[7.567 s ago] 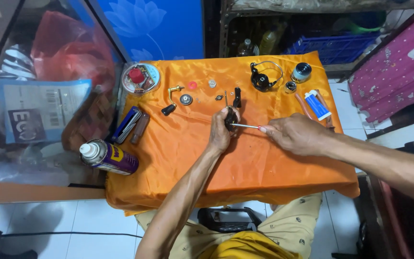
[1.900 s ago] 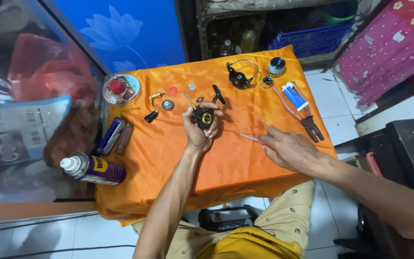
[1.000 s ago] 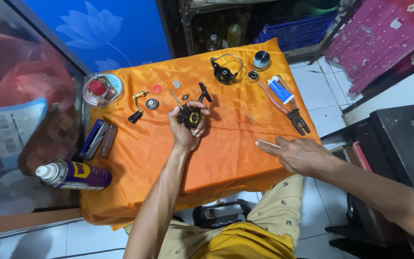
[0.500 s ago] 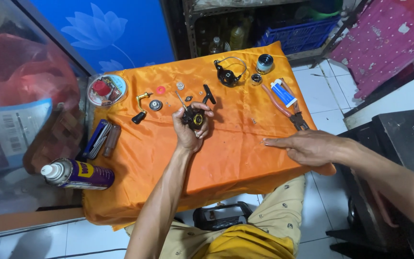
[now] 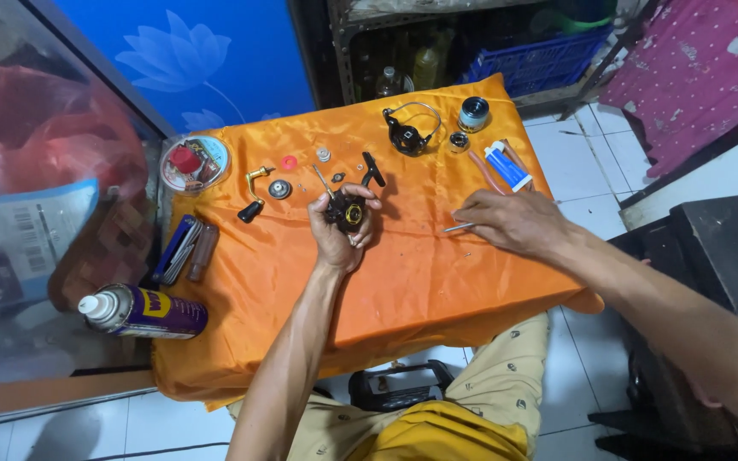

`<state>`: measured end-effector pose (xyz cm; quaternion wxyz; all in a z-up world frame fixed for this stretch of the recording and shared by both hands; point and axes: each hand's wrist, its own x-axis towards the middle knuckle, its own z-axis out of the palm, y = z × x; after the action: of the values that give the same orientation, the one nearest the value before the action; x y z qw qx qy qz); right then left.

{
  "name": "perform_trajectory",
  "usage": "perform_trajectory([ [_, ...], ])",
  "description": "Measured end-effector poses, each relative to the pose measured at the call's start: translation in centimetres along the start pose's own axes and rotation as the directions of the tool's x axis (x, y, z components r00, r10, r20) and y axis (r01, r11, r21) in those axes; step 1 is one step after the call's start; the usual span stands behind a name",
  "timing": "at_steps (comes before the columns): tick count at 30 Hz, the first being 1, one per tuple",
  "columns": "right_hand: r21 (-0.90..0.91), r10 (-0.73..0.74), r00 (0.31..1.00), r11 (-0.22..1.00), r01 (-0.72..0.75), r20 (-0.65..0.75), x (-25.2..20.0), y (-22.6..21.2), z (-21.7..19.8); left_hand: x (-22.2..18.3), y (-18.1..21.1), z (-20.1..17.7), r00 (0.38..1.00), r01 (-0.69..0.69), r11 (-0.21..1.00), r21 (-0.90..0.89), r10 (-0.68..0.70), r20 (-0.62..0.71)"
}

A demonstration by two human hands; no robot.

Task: Installing the main gear and internal components into a fishing reel using a screwdriver.

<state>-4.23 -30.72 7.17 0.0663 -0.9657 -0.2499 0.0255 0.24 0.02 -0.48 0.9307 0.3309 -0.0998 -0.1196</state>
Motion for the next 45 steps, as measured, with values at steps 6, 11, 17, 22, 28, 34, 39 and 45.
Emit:
perform_trajectory([
  [6,-0.109,-0.171,0.985,0.98,0.169,-0.01,1.4,1.8,4.2,0.1,0.1,0.0,1.0,0.005,1.0,-0.005,-0.005,0.002],
  [11,-0.153,-0.167,0.985,0.975,0.158,-0.043,2.1,3.6,5.1,-0.1,0.2,0.2,1.0,-0.006,1.0,-0.002,0.006,0.005],
  [17,-0.221,-0.097,0.987,0.973,0.067,-0.13,3.7,2.9,3.1,-0.1,0.1,0.0,1.0,-0.014,1.0,-0.007,0.014,0.014],
  [22,-0.263,-0.033,0.981,0.965,-0.02,-0.193,4.4,2.0,1.0,-0.1,0.1,0.1,1.0,-0.009,1.0,-0.018,0.009,0.012],
  [28,-0.002,0.106,0.966,0.994,-0.11,-0.234,5.1,4.8,1.6,-0.3,0.3,0.4,1.0,-0.016,1.0,-0.019,0.016,-0.001],
  [34,0.296,0.34,0.933,0.908,-0.295,-0.114,2.8,3.7,-1.4,-0.2,0.6,0.6,0.999,0.002,0.998,-0.056,-0.004,-0.038],
  [39,0.35,0.176,0.984,0.923,-0.158,-0.021,-0.2,-6.5,-7.6,-0.4,1.2,0.6,0.999,0.013,0.99,-0.142,-0.019,-0.04],
  [45,0.335,0.134,0.977,0.924,-0.183,0.165,-0.3,-9.3,-6.9,-1.0,1.9,1.6,0.999,0.052,0.975,-0.214,-0.051,0.012],
])
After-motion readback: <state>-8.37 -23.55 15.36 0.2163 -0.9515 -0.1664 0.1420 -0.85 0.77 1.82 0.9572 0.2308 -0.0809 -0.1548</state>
